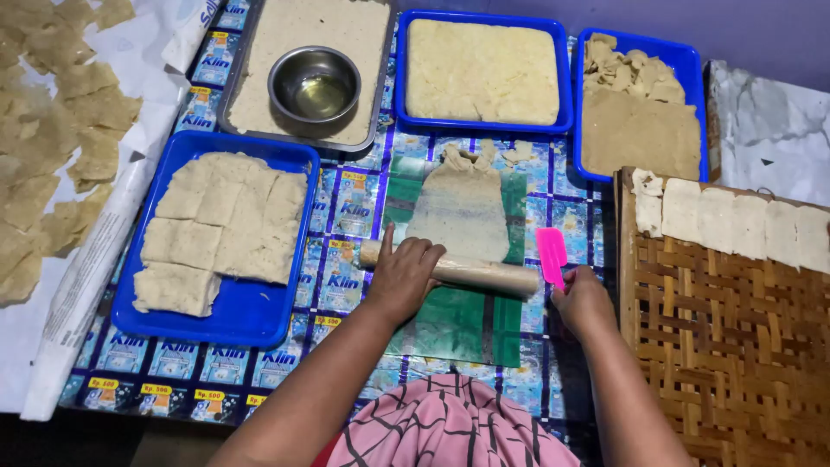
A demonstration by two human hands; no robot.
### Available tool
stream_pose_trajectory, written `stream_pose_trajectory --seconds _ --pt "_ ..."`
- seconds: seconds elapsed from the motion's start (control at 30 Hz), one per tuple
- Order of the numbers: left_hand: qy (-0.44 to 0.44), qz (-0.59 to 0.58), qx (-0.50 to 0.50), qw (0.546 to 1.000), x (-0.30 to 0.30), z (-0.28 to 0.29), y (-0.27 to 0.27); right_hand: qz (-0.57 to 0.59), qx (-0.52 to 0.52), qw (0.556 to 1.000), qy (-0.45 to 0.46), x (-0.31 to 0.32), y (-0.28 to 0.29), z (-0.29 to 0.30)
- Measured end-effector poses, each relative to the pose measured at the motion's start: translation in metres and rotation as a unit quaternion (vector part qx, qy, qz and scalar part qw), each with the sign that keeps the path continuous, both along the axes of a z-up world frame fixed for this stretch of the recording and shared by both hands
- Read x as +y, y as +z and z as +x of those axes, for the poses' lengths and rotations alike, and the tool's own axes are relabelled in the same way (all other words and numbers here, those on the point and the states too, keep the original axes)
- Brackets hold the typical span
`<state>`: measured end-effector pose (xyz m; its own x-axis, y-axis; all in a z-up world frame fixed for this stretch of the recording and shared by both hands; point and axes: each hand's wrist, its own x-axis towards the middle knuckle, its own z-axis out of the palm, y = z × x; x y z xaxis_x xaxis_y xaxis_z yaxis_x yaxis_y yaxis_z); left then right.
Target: Rolling out dough with a pin, cutting it into square shapes using a scraper, and arranging them on a bamboo drying tray.
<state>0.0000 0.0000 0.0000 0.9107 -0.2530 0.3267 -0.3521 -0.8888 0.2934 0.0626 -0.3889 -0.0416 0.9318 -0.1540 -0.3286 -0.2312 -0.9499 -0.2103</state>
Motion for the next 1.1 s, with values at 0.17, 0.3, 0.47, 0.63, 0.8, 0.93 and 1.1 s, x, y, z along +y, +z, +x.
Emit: stream_pose_trajectory --seconds 0.17,0.3,0.47,0.63,0.8,0.93,1.1 --pt "0.002 0.0 -0.058 0.998 0.005 -0.034 0.02 -0.001 -0.035 0.998 0.048 -0.013 -0.018 0.017" --pt "0.017 0.004 -0.057 0.998 0.016 -0.075 0.029 0.064 0.004 0.996 0.065 0.081 0.151 -0.021" --pt "0.063 0.043 -0.03 0.997 0.034 -0.108 0.012 -0.087 -0.029 0.97 0.226 0.069 0.159 -0.006" --pt "0.091 0.036 -0.034 0.995 0.036 -0.119 0.005 -0.181 -0.063 0.936 0.296 0.05 0.139 0.007" --pt "0.102 0.035 -0.046 0.993 0.035 -0.119 0.002 -0.204 -0.068 0.936 0.278 0.066 0.145 0.008" --pt "0.105 0.031 -0.055 0.993 0.035 -0.12 0.001 -0.192 -0.052 0.936 0.291 0.076 0.149 0.007" --pt "0.108 0.016 -0.057 0.992 0.033 -0.121 0.005 -0.202 -0.066 0.927 0.31 0.087 0.142 0.012"
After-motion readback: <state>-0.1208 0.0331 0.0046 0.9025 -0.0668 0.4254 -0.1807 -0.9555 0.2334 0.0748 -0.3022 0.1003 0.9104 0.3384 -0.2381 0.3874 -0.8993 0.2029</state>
